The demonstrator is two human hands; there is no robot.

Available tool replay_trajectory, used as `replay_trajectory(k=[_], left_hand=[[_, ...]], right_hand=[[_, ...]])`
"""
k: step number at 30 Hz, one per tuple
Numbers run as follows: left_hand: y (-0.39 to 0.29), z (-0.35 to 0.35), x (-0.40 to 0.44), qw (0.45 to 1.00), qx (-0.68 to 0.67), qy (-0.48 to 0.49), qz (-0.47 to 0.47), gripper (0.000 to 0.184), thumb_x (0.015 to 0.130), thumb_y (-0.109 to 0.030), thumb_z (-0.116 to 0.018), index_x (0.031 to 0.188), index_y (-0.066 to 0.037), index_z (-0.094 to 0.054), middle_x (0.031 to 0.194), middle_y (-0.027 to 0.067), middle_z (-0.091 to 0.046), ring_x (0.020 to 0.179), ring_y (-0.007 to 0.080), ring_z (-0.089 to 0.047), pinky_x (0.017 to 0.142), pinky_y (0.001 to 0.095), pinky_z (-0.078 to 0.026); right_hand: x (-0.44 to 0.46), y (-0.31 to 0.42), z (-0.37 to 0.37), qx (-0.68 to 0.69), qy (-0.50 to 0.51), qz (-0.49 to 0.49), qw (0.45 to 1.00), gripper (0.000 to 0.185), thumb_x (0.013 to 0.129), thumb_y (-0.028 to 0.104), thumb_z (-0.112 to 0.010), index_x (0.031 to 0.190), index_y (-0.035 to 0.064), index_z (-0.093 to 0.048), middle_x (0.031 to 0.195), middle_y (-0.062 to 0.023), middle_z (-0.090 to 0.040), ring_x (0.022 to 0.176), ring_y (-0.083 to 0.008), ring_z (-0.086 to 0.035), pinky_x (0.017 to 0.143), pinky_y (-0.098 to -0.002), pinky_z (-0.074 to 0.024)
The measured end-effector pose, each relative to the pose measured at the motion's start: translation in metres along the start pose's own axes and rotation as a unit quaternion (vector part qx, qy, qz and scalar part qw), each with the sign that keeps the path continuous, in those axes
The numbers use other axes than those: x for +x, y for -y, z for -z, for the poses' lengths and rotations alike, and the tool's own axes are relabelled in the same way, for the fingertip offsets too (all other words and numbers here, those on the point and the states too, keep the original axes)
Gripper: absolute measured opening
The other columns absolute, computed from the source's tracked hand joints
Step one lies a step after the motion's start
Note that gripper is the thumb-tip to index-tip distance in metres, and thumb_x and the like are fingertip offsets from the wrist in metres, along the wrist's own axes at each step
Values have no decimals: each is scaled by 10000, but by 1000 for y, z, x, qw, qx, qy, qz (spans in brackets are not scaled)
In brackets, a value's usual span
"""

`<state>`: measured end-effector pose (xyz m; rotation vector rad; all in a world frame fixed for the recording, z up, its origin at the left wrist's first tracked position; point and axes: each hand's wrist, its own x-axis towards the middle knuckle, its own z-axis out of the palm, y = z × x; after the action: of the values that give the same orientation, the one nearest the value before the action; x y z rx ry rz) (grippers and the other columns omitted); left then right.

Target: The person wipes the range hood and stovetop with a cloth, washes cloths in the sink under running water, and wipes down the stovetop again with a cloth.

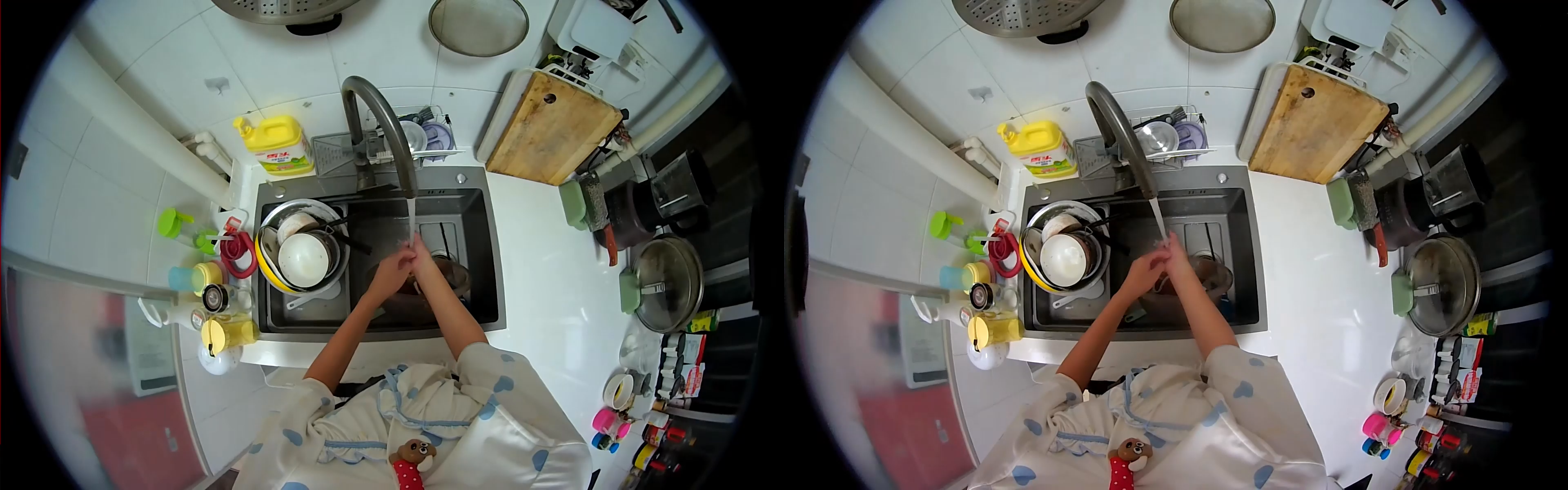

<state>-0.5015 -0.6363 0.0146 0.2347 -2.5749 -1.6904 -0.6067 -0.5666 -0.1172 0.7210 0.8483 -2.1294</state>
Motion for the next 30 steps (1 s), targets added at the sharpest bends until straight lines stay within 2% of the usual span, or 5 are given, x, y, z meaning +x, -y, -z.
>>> replay_trajectory(k=[17,23,26,28,30], left_hand=[[46,-20,-20,969,177,144,96,233,793,-218,-498,864,-29,-614,851,223,-608,856,412,-556,755,470,-439],[62,-49,-56,893,359,-174,209,465,733,-172,-623,1140,-2,-476,1307,249,-345,1048,445,-467,904,550,-347],[115,-46,-63,903,52,-251,345,600,711,-102,-641,1187,69,-319,1262,273,-298,1009,429,-481,810,621,-415],[77,-12,-58,782,-367,-54,501,606,718,-62,-603,1172,86,-230,1131,253,-366,967,436,-483,689,627,-493],[78,-9,-54,766,-381,-58,515,602,714,-30,-579,1180,69,-211,1098,236,-373,952,428,-488,658,595,-518]], right_hand=[[-28,14,-28,-145,-75,-78,984,307,851,364,-462,618,169,-423,465,20,-324,347,-123,-261,311,-281,-171],[6,7,18,-147,-54,-26,987,246,866,311,-474,682,150,-448,488,21,-358,364,-102,-283,319,-253,-188],[-20,21,21,-116,-43,-76,989,204,849,279,-492,719,122,-477,541,-6,-421,413,-127,-359,346,-244,-267],[-22,22,25,-64,-19,-127,990,171,830,254,-506,746,106,-509,583,-23,-467,455,-151,-418,367,-244,-335],[-24,23,25,-117,-29,-109,987,178,830,249,-544,775,81,-522,666,-50,-536,548,-164,-501,423,-226,-406]])
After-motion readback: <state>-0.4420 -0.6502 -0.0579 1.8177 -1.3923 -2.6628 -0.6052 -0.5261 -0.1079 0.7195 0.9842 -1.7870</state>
